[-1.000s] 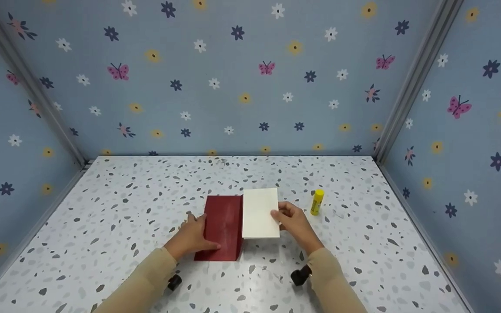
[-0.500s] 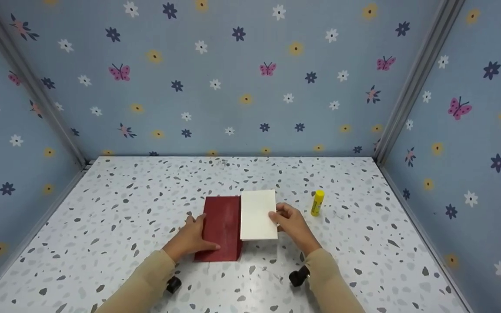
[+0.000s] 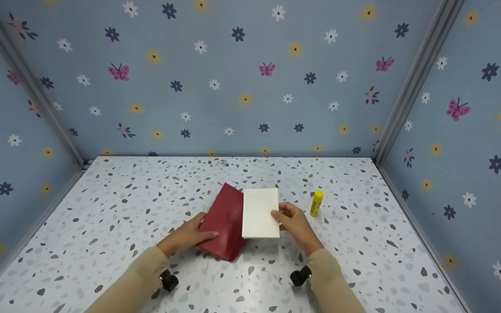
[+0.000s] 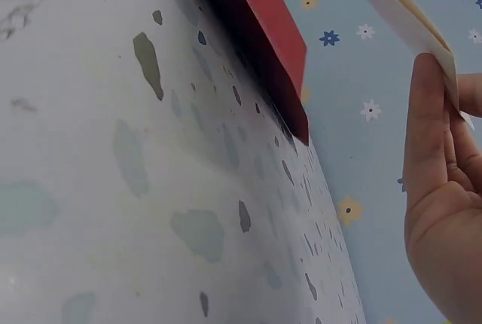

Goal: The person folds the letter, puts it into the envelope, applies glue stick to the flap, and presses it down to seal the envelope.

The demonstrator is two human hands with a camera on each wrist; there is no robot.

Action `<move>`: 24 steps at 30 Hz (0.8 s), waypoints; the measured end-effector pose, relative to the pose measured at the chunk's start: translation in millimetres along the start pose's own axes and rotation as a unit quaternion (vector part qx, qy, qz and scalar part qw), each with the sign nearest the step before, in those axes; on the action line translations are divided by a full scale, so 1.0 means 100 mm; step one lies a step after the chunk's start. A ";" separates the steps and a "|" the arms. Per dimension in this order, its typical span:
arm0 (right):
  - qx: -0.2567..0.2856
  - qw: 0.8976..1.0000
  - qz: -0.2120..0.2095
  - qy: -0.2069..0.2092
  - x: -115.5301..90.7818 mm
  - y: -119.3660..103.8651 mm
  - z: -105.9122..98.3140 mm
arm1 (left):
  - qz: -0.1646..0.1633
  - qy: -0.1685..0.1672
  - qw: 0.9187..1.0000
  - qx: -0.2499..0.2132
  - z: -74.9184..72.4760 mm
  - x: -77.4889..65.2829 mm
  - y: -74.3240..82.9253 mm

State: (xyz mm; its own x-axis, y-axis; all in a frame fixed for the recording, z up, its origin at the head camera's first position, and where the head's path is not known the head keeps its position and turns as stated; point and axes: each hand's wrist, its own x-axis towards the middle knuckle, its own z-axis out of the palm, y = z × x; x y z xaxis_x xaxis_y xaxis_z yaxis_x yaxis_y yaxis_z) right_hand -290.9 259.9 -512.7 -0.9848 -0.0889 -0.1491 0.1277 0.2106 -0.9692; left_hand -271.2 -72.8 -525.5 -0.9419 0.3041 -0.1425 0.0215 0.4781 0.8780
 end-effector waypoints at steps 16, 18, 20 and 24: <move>0.044 0.999 0.006 -0.012 -0.05 -0.06 0.00 | -0.011 0.057 0.986 -0.155 0.00 0.06 0.08; 0.046 0.999 0.006 -0.010 -0.07 -0.08 0.01 | -0.006 0.055 0.985 -0.165 0.00 0.06 0.09; 0.047 0.999 -0.001 -0.009 -0.10 -0.10 0.03 | -0.001 0.055 0.984 -0.172 0.01 0.06 0.10; 0.053 0.998 -0.029 -0.010 -0.14 -0.18 0.07 | 0.004 0.063 0.981 -0.181 0.05 0.06 0.14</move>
State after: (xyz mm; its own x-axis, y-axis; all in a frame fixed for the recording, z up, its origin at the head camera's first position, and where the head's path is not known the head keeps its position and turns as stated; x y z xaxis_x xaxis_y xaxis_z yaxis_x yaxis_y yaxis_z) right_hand -278.1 250.2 -494.7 -0.9884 -0.1178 -0.0954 0.0837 0.1012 -0.9913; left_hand -274.9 -59.8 -516.5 -0.9766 0.1914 -0.0981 -0.0708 0.1445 0.9870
